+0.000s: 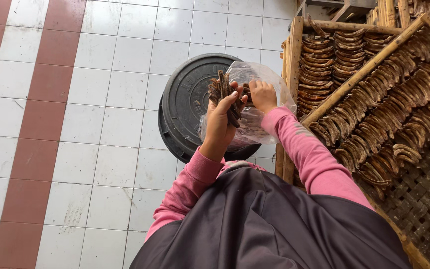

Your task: The person picks up dried banana slices from a bamboo tray by hand and places them into a clear plastic bag.

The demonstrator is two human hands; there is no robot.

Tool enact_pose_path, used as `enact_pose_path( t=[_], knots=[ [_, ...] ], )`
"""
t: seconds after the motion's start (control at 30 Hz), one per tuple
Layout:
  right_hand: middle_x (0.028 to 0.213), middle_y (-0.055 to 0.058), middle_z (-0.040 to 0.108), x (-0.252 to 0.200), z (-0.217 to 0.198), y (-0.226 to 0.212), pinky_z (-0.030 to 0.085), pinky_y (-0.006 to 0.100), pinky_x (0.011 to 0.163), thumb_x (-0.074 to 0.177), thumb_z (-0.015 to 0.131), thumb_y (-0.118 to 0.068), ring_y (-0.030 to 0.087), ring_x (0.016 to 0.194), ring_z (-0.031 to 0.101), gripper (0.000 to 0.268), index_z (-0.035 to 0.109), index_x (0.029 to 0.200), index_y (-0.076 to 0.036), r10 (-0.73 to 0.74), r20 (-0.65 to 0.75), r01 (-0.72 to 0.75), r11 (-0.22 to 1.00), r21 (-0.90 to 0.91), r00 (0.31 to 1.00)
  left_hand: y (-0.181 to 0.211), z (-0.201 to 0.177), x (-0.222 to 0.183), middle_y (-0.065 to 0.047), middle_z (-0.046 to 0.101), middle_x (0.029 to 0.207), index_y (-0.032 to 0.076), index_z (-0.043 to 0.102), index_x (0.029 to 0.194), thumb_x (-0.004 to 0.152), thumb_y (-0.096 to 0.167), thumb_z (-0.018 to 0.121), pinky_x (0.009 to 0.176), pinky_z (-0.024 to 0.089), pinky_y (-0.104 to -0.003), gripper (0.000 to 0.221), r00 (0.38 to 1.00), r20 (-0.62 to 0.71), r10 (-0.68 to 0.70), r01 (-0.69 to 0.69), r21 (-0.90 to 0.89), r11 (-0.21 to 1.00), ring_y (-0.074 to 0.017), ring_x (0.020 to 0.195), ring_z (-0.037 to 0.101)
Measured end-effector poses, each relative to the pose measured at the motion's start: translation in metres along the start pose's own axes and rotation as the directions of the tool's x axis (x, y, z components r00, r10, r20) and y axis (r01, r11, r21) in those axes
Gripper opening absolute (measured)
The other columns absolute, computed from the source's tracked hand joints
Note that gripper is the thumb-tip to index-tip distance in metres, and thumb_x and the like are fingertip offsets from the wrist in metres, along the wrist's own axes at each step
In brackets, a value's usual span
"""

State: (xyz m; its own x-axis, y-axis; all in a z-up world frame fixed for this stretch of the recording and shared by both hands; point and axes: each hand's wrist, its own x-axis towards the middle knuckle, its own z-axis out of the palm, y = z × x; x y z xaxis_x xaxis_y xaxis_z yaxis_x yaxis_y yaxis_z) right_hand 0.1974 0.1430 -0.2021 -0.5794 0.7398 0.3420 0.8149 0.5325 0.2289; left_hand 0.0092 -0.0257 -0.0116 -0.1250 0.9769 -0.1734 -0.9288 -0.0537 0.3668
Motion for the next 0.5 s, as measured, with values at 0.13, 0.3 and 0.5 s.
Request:
enact_pose_path(
  t=[0.13,0.3,0.5],
  knots=[
    [0.093,0.01,0.066,-0.004,-0.026,-0.011,0.05,0.04,0.076,0.077,0.067,-0.029,0.027,0.091,0.064,0.026,0.065,0.093,-0.008,-0.047,-0.018,0.047,0.999,-0.029,0.999,0.002,-0.007,0.002,-0.01,0.062,0.134,0.005,0.052,0.137,0.098,0.002,0.06,0.099,0.056,-0.044,0.04,0.996,0.056,-0.072,0.076,-0.058,0.995,-0.0236,0.122,0.063],
    [0.106,0.011,0.066,0.001,-0.082,-0.018,0.052,0.039,0.088,0.096,0.063,-0.018,0.027,0.101,0.063,0.021,0.068,0.113,-0.007,0.113,-0.039,-0.093,0.934,0.345,0.993,0.006,-0.01,0.01,-0.014,0.061,0.141,0.003,0.051,0.138,0.101,0.007,0.057,0.101,0.054,-0.046,0.038,0.977,0.146,-0.156,0.181,-0.182,0.966,-0.0261,0.127,0.061],
    [0.104,0.003,0.067,0.007,-0.193,-0.018,0.055,0.027,0.084,0.106,0.066,-0.018,0.011,0.094,0.063,0.025,0.063,0.123,-0.001,0.153,0.272,-0.278,0.016,0.961,0.95,-0.003,-0.011,0.025,-0.019,0.068,0.125,-0.005,0.06,0.131,0.099,0.004,0.06,0.099,0.057,-0.037,0.033,0.981,0.104,-0.163,0.167,-0.039,0.985,-0.025,0.111,0.069]
  ],
)
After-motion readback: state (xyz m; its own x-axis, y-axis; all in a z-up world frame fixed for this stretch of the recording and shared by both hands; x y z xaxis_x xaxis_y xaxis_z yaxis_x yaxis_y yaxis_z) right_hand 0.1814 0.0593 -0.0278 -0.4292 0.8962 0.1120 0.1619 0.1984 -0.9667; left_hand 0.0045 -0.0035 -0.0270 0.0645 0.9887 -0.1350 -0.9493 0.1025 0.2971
